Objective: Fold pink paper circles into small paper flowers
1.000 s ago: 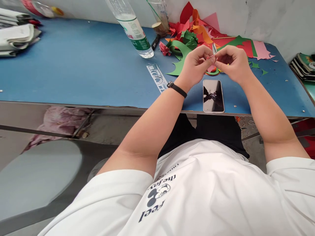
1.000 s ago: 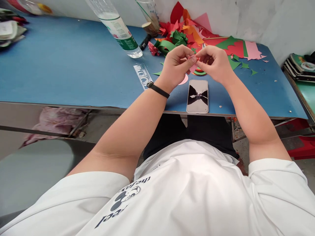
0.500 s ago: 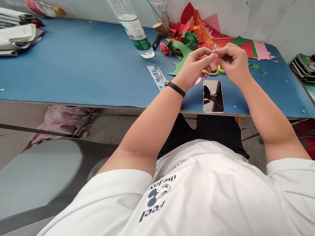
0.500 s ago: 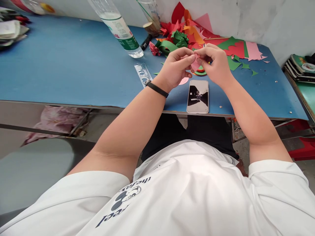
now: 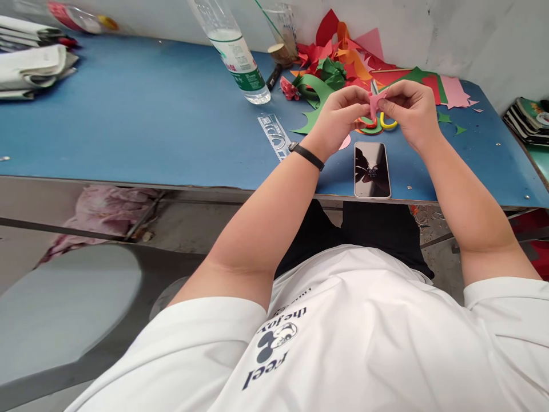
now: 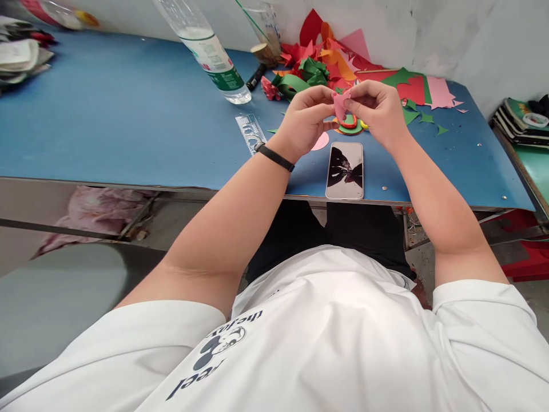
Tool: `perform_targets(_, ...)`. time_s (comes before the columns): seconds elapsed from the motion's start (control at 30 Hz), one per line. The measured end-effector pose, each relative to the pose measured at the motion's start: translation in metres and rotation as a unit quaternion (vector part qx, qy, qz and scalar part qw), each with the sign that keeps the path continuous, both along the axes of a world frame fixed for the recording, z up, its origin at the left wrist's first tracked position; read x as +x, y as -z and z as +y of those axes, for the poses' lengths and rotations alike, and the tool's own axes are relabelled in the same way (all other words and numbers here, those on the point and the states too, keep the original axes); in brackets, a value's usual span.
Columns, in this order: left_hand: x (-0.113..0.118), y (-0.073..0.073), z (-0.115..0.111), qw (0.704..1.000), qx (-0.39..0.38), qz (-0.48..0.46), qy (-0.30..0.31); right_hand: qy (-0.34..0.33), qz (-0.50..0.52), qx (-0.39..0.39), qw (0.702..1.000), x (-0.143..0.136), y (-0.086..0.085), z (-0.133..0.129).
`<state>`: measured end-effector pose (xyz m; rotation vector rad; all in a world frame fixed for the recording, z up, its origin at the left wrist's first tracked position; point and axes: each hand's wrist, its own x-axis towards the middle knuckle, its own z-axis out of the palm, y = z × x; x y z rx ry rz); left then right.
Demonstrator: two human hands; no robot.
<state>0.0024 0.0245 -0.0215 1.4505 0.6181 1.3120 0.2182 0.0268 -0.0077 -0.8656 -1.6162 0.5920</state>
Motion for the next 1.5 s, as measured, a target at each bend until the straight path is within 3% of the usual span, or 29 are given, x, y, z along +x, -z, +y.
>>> perform_targets(0.37, 0.006, -0.015, -0.013, 0.997, -0.004, 0.062, -0.042, 0.017, -0.018, 0.004, 1.0, -0.012, -0.017, -0.016)
perform_targets(0.5, 0.003, -0.014, -0.017, 0.997, 0.044, 0.031, -0.046, 0.02, -0.04, -0.004, 0.999, -0.012, -0.019, -0.02)
perform_targets(0.73, -0.001, -0.009, -0.014, 0.995, 0.068, 0.056, -0.039, 0.041, -0.08, -0.001, 0.996, -0.009, -0.012, -0.013)
perform_targets(1.07, 0.006, -0.007, 0.001, 0.976, 0.084, 0.159, -0.124, 0.041, -0.143, 0.049, 0.988, -0.008, -0.001, -0.007)
perform_targets(1.27, 0.01, -0.011, -0.002, 0.977, 0.086, 0.143, -0.129, 0.027, -0.152, 0.013, 0.988, -0.005, -0.005, -0.01)
perform_targets(1.5, 0.006, -0.004, 0.004, 0.967, 0.131, 0.159, -0.152, 0.008, -0.12, -0.047, 0.992, -0.008, -0.013, -0.016)
